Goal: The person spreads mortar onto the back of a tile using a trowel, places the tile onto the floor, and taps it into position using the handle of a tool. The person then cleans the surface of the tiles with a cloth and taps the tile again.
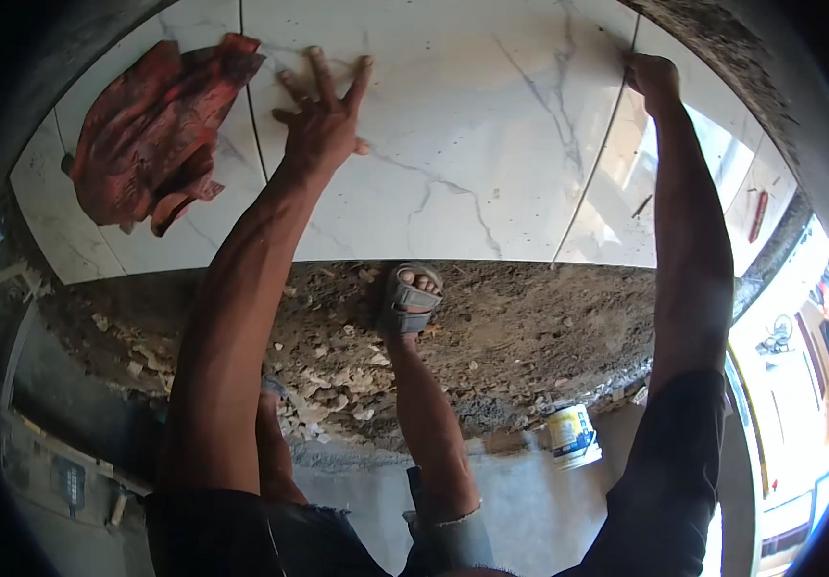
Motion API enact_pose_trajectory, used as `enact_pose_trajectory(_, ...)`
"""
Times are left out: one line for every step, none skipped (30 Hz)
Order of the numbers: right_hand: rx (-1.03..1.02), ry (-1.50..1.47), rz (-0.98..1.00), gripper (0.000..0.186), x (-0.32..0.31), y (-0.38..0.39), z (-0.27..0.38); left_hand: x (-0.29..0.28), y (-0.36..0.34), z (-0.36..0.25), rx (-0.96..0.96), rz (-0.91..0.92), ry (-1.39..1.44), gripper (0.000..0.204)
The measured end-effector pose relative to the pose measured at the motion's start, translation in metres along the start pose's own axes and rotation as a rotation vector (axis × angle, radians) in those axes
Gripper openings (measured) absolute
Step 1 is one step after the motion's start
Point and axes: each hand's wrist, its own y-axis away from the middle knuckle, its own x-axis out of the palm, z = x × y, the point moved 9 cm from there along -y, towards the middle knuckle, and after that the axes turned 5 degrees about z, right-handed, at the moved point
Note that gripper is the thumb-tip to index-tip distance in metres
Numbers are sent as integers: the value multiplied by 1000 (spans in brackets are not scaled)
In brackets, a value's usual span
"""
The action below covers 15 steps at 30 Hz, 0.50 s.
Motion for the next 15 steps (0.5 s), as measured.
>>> enact_pose_trajectory(3, 19, -75, 25, -3, 2, 1, 2, -1, -1, -1, 18, 5, 122)
enact_pose_trajectory(-28, 304, -8, 21, -3, 4, 11, 2, -2, -2, 4, 16, 5, 122)
enact_pose_trajectory(-27, 300, -6, 21, 2, 2, 14, 3, -2, -1, 3, 13, 4, 122)
enact_pose_trajectory(-190, 380, -70, 21, -9, -6, 36, 2, -3, -6, 7, 0, 24, 122)
enact_pose_trajectory(-151, 572, -49, 23, 15, 0, 39, 5, 3, 7, -10, 19, -6, 122)
enact_pose_trajectory(-121, 766, -25, 25, 38, 6, 44, 7, 8, 18, -24, 23, 11, 122)
enact_pose_trajectory(-213, 535, -37, 26, 33, 10, 52, 6, 11, 25, -41, 13, 47, 122)
enact_pose_trajectory(-312, 293, -31, 26, 25, 15, 62, 6, 11, 28, -45, -23, 127, 122)
enact_pose_trajectory(-413, 85, -17, 27, 7, 21, 74, 8, 8, 25, -39, -50, 177, 123)
enact_pose_trajectory(-251, 56, -55, 26, 10, 42, 69, 9, 8, 25, -30, -40, 215, 123)
enact_pose_trajectory(-258, 61, -37, 12, -19, 59, 65, 3, 2, 15, -16, -61, 260, 124)
enact_pose_trajectory(-273, 80, -25, 16, -59, 74, 67, -1, -5, 0, -3, -79, 277, 123)
enact_pose_trajectory(-278, 83, 1, 31, -79, 91, 64, -5, -9, -7, 6, -64, 278, 123)
enact_pose_trajectory(-271, 131, 44, 30, -33, 151, 50, 8, 3, 7, -6, -45, 191, 120)
enact_pose_trajectory(-196, 163, 78, 30, -21, 203, 41, 7, 7, 7, -26, -35, 153, 117)
